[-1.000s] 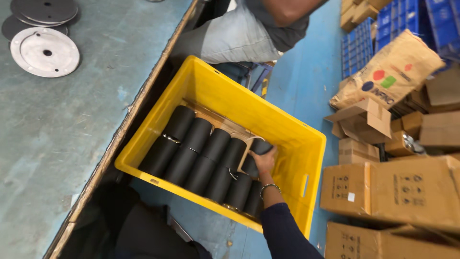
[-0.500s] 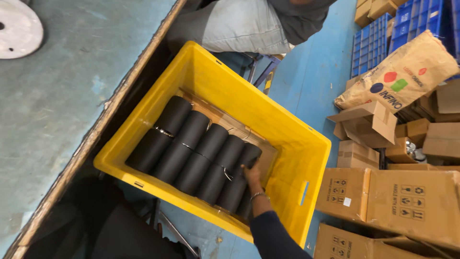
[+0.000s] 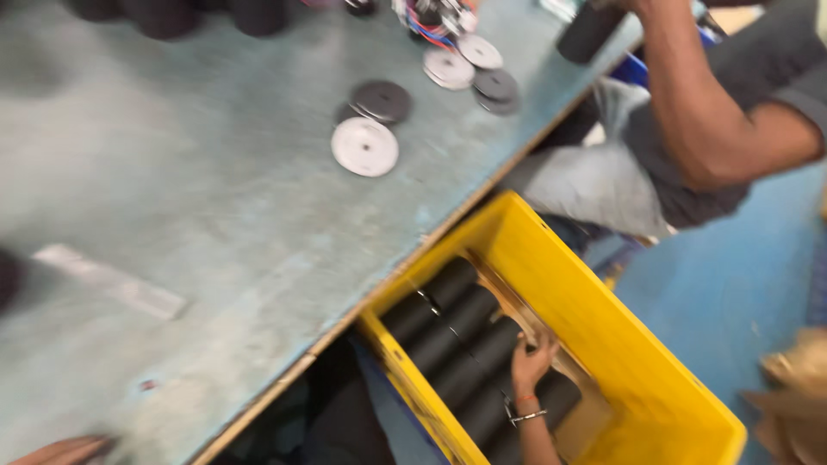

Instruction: The person assembles cylindrical electronic devices by connecting wires to internal components, placing a circuit board inside, and securing a lid. They repeat this process for multiple units, placing finished items into a yellow bin.

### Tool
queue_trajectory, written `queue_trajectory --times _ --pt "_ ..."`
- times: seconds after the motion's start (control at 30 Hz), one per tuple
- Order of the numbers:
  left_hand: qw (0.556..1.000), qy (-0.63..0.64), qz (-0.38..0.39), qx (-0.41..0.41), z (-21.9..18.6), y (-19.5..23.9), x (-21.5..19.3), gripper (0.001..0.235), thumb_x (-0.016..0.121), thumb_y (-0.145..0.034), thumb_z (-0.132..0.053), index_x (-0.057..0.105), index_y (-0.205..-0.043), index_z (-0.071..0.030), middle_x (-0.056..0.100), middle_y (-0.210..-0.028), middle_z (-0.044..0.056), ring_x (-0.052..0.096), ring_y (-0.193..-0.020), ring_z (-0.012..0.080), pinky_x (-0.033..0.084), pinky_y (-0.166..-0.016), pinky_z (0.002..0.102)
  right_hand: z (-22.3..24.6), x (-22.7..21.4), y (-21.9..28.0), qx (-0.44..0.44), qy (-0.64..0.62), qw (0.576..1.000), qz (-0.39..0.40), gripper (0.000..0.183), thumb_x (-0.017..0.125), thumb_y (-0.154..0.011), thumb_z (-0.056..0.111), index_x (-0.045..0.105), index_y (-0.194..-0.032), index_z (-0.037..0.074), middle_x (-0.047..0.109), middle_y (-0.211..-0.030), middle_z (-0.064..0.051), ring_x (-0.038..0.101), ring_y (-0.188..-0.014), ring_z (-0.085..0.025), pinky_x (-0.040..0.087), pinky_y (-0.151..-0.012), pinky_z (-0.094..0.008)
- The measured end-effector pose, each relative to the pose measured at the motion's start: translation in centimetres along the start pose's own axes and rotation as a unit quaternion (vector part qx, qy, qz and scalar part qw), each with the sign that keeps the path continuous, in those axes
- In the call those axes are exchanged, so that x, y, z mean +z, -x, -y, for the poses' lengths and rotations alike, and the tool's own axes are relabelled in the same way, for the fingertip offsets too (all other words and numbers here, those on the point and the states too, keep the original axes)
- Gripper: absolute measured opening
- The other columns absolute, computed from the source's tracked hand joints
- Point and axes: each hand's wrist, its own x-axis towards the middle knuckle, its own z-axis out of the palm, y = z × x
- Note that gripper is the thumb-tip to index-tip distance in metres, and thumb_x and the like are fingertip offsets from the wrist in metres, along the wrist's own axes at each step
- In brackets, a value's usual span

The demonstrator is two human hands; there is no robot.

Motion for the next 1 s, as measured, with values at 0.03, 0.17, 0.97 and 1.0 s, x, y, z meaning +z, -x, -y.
queue_trajectory --times 0.03,0.17,0.97,1.0 --pt "0.999 0.038 -0.011 0.034 -1.1 -0.4 0.0 0.021 0.074 -0.082 -0.016 0.076 -0.102 -0.01 0.075 -0.102 0.009 0.072 -0.103 0.0214 0.055 -0.1 0.032 1.2 1.0 -1.0 0.01 -0.074 0.997 -0.001 0.044 0.07 -0.086 0.001 0.065 -0.129 0.001 0.048 -0.134 -0.02 0.055 -0.124 -0.035 0.055 -0.097 -0.042" --pt "0.984 0.158 -0.084 -0.01 -8.3 -0.4 -1.2 0.016 0.074 -0.085 -0.007 0.077 -0.1 -0.008 0.076 -0.103 0.009 0.074 -0.099 0.018 0.055 -0.096 0.03 9.5 4.0 -4.9 -0.154 -0.167 0.973 -0.034 0.027 0.067 -0.098 -0.003 0.064 -0.126 -0.003 0.049 -0.133 -0.017 0.062 -0.117 -0.029 0.055 -0.105 -0.037" --pt "0.916 -0.076 -0.333 -0.211 -4.5 -10.4 -14.4 0.057 0.076 -0.081 -0.009 0.053 -0.134 -0.006 0.068 -0.118 0.023 0.065 -0.111 0.0419 0.05 -0.094 0.05 62.3 17.5 16.9 -0.308 -0.437 0.68 0.502 0.14 0.099 -0.058 0.038 0.007 -0.16 0.01 0.04 -0.153 -0.019 0.046 -0.14 -0.031 0.04 -0.114 -0.043" --pt "0.922 -0.028 -0.316 -0.221 -4.5 -10.2 -14.6 0.052 0.072 -0.086 -0.008 0.053 -0.134 -0.008 0.072 -0.112 0.02 0.067 -0.105 0.0407 0.051 -0.091 0.05 62.5 17.8 17.1 -0.312 -0.436 0.685 0.493 0.132 0.098 -0.06 0.038 0.015 -0.158 0.009 0.044 -0.151 -0.018 0.048 -0.139 -0.029 0.041 -0.114 -0.042"
